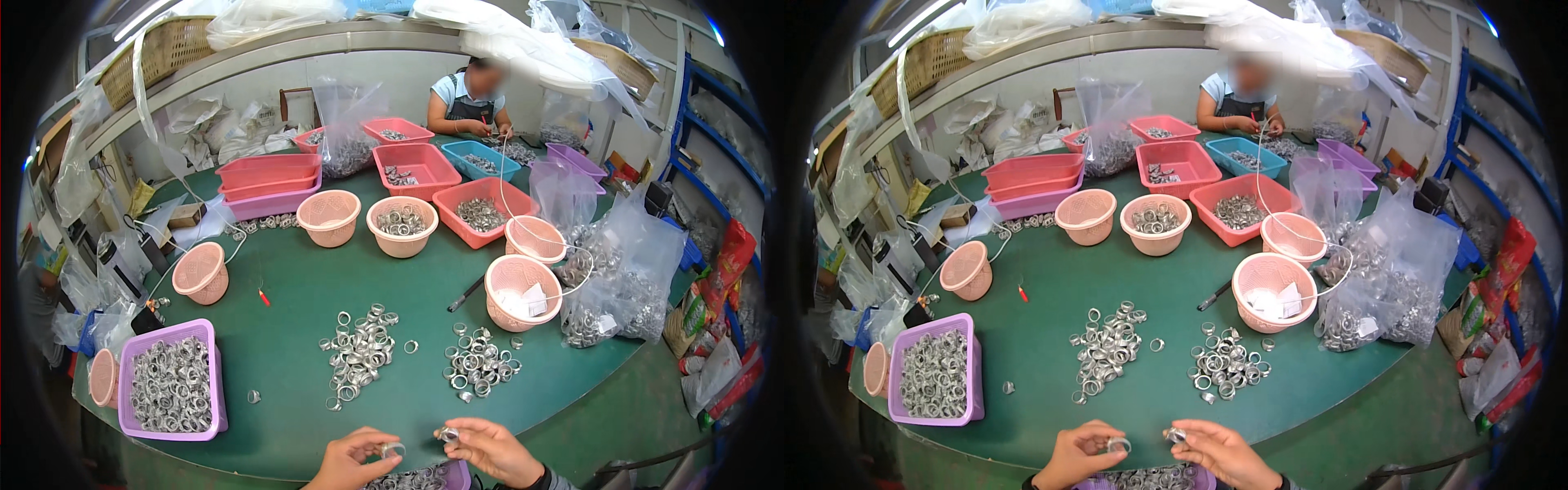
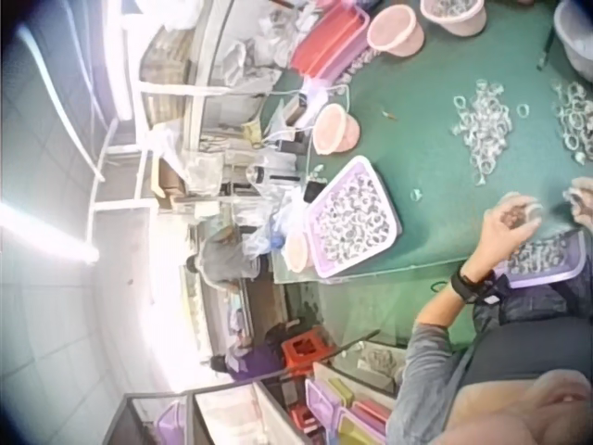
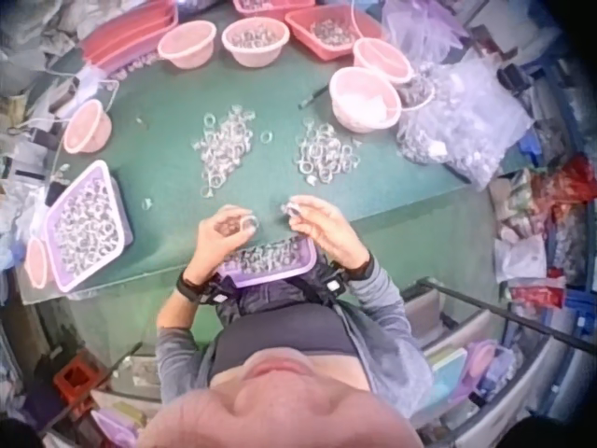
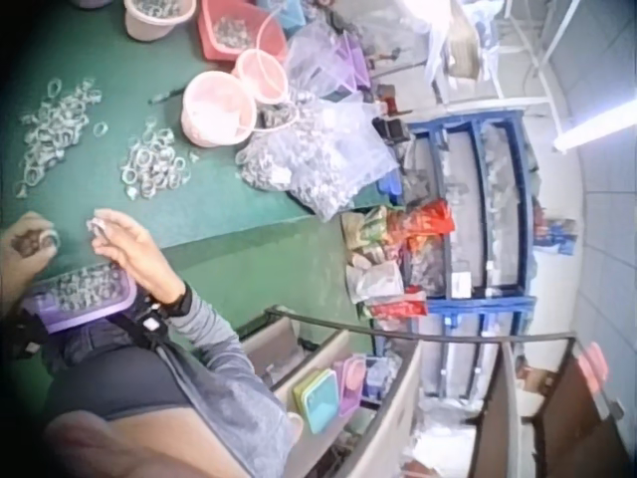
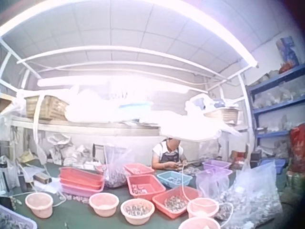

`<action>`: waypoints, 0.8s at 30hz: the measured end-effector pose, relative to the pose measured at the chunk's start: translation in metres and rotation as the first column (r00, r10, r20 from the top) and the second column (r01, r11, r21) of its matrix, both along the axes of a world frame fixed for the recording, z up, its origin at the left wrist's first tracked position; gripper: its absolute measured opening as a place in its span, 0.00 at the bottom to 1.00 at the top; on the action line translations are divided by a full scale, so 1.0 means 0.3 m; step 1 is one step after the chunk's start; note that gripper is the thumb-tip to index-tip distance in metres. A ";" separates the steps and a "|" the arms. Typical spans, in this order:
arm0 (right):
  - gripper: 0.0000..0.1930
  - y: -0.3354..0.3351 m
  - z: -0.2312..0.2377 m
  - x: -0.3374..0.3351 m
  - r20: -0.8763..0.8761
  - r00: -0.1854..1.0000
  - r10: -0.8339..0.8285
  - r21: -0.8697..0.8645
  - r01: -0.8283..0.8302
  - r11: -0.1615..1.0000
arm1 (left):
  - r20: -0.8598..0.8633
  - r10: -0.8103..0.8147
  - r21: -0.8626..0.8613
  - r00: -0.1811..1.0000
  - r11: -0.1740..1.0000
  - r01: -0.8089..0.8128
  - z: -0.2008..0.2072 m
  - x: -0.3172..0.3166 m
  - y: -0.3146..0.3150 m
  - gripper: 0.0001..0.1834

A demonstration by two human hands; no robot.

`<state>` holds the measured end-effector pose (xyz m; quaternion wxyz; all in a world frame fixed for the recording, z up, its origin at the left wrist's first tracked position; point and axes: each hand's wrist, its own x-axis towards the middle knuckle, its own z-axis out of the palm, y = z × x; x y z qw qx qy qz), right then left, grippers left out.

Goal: Sorting and inspecting small metal rings and caps on a fabrication workbench.

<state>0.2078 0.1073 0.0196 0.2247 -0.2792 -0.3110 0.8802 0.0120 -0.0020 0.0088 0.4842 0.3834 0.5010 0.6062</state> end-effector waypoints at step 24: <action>0.10 -0.022 0.018 -0.040 0.002 0.999 -0.051 0.483 0.043 0.875 | -0.465 0.179 0.251 0.867 0.966 -0.065 0.072 0.139 0.080 0.22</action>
